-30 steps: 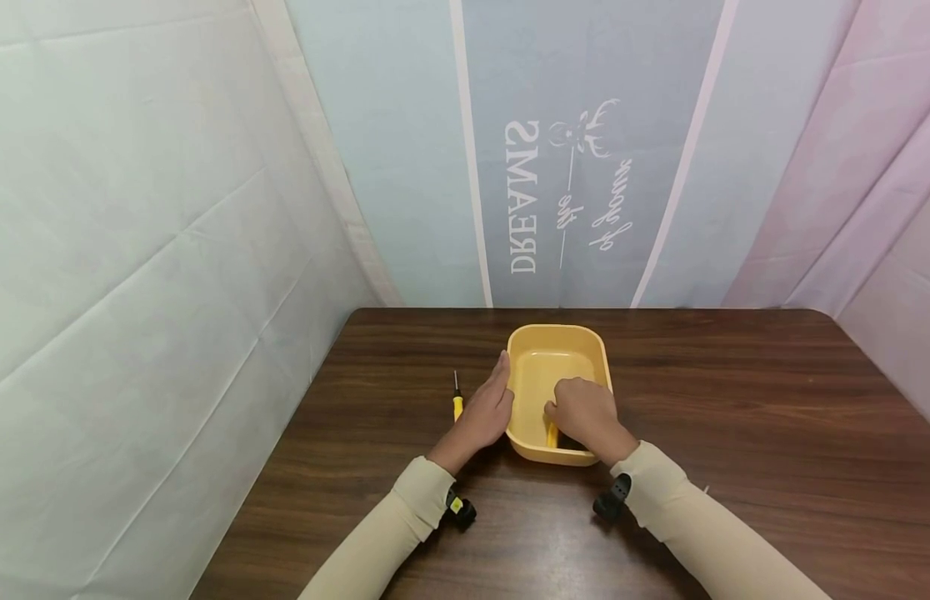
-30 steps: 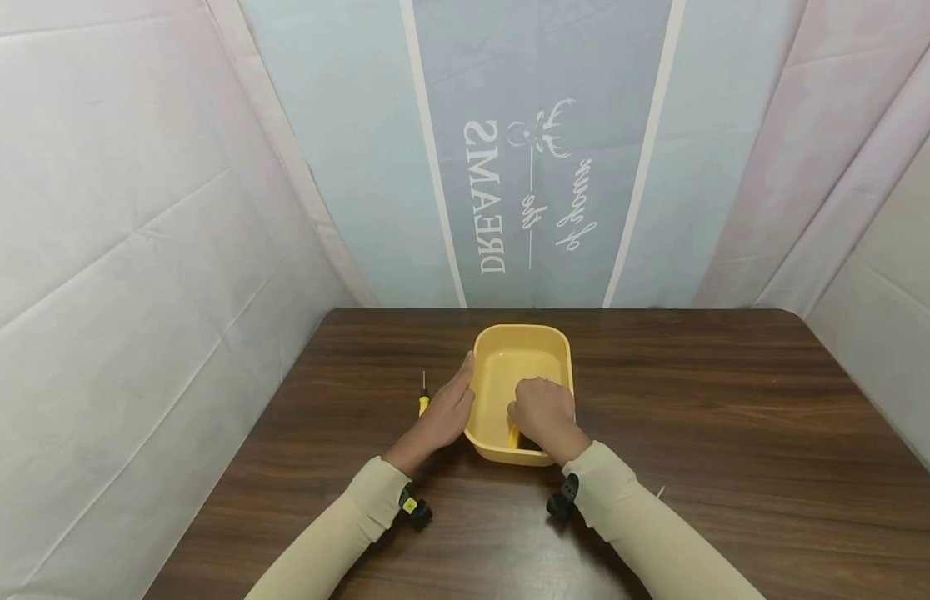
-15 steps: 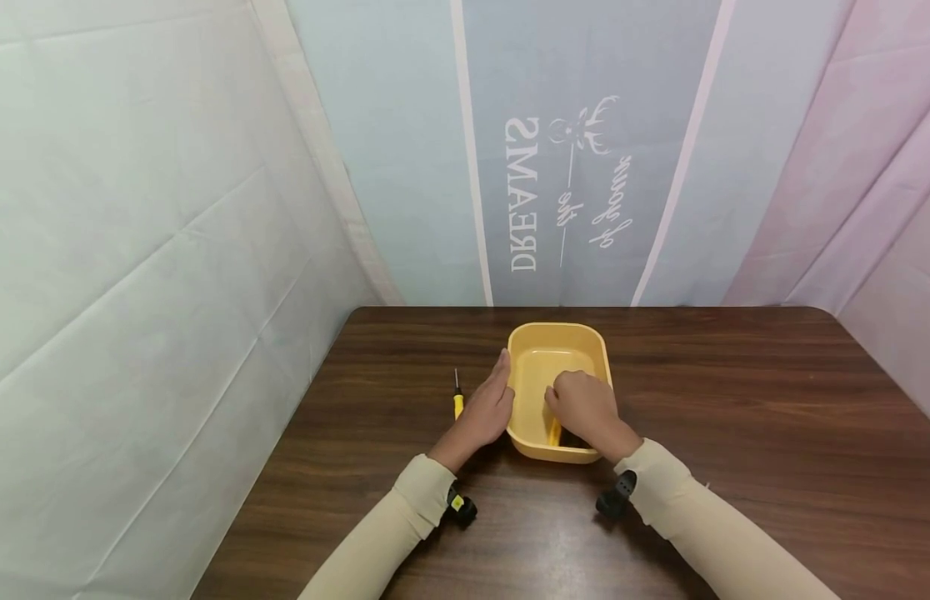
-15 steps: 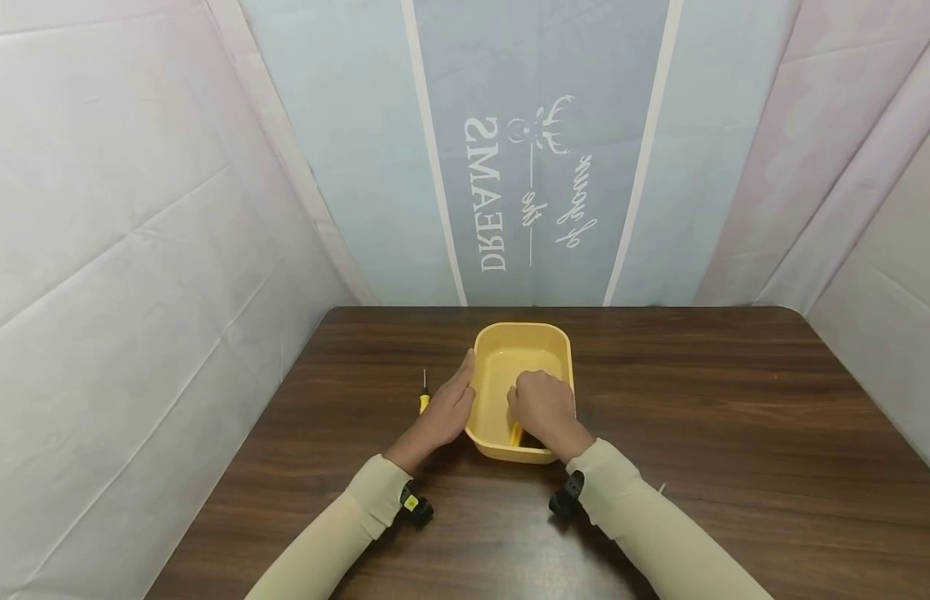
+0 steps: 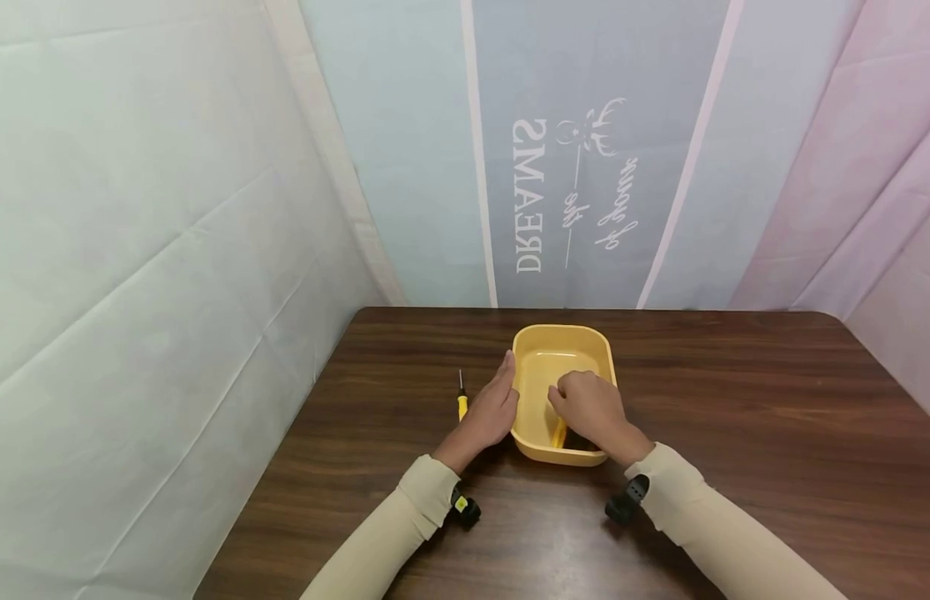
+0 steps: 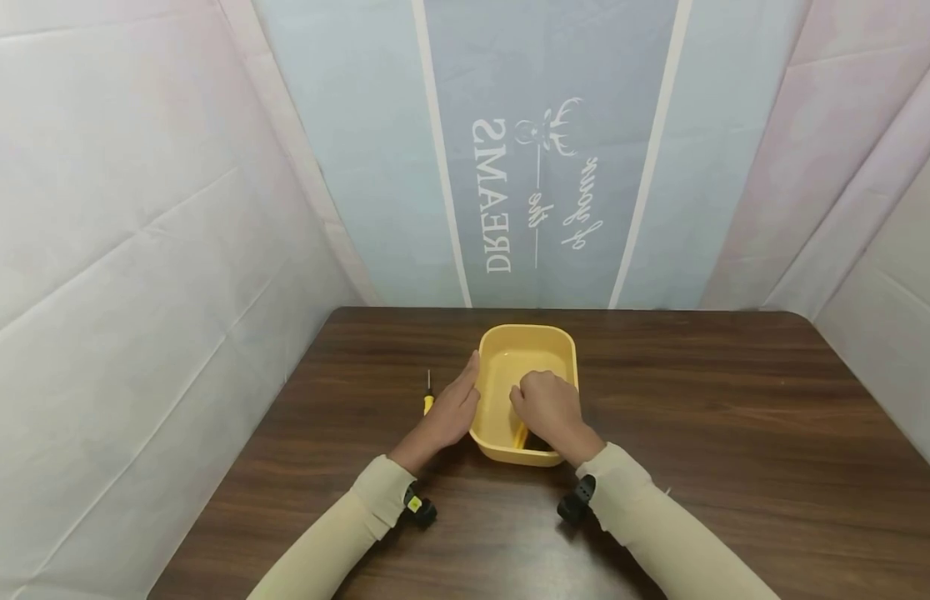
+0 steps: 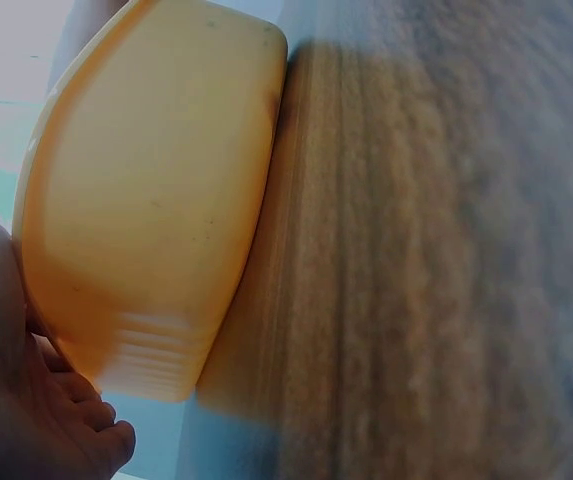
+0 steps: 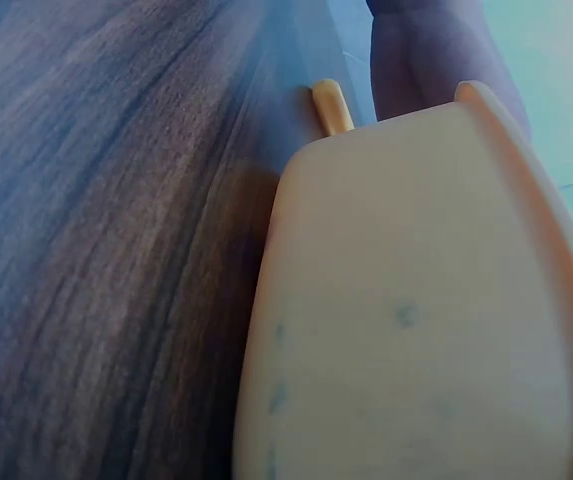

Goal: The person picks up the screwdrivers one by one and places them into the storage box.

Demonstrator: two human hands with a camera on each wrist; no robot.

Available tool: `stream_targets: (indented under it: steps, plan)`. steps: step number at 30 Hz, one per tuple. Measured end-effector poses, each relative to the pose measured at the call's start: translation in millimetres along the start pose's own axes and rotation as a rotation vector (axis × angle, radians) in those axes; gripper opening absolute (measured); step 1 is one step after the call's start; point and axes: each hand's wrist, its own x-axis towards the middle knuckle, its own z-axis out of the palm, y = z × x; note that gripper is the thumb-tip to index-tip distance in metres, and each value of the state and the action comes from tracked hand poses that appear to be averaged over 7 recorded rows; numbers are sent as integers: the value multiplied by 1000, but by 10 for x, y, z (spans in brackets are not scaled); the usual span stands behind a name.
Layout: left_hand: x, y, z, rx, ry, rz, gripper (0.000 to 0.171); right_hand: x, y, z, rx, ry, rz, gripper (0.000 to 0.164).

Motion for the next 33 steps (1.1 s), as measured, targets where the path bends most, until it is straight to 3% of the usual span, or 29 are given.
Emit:
stream_targets:
  steps: [7, 16, 33]
  plan:
    - [-8, 1, 7, 0, -2, 7, 59, -64, -12, -96, -8, 11, -33, 45]
    - [-16, -4, 23, 17, 12, -10, 60, -188, -55, -240, -37, 36, -69, 23]
    - [37, -5, -9, 1, 3, 9, 59, -349, -70, -419, -59, 120, -62, 23]
